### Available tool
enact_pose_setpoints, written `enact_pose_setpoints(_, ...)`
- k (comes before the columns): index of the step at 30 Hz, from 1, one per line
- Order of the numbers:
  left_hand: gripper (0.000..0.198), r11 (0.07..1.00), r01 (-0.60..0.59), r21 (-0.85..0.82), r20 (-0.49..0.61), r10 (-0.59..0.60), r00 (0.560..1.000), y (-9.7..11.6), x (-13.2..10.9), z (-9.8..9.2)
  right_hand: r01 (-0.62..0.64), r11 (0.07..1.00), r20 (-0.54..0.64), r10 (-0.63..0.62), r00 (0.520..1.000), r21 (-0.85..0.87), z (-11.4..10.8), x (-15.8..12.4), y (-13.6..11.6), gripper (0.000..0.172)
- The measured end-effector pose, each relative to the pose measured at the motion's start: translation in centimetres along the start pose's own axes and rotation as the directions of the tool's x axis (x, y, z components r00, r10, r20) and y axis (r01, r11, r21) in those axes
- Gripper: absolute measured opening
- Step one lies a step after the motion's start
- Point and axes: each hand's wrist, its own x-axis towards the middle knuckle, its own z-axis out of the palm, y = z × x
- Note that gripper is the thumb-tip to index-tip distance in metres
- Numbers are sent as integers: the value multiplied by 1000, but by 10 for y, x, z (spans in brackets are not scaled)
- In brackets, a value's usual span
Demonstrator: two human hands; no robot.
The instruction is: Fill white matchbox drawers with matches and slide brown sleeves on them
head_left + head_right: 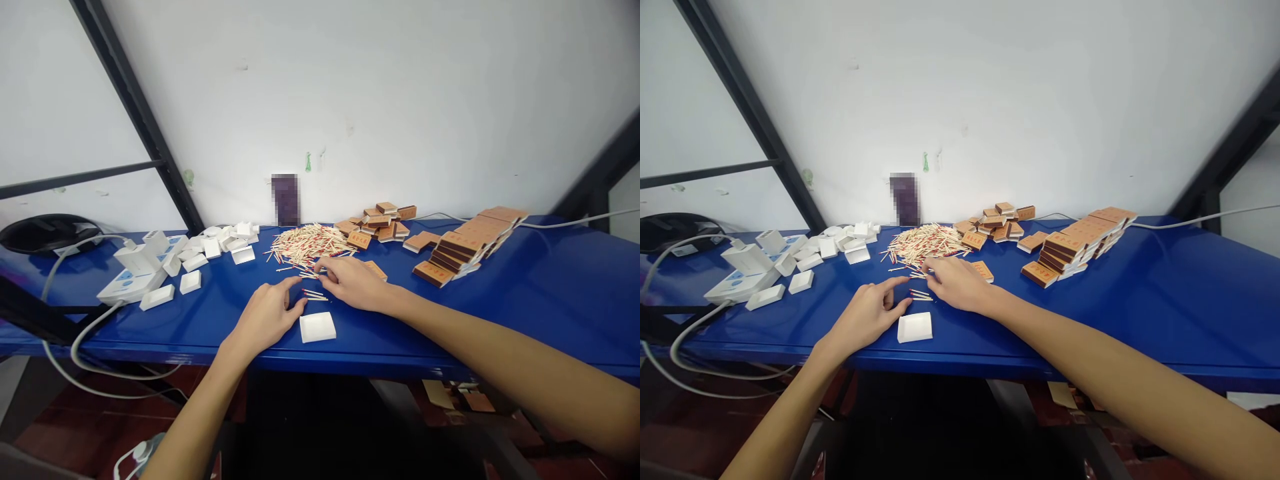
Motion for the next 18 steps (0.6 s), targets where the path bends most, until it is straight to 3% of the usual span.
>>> enact_pose_setpoints(9, 27, 998, -50, 25, -15, 50, 999, 2, 0, -1, -20, 997, 38, 23, 999, -80, 2, 9, 1, 14)
enact_pose_setpoints(18, 22, 998, -29, 58, -58, 32, 998, 3, -1, -1, 71, 995, 38, -68, 997, -68, -4, -3, -9, 10)
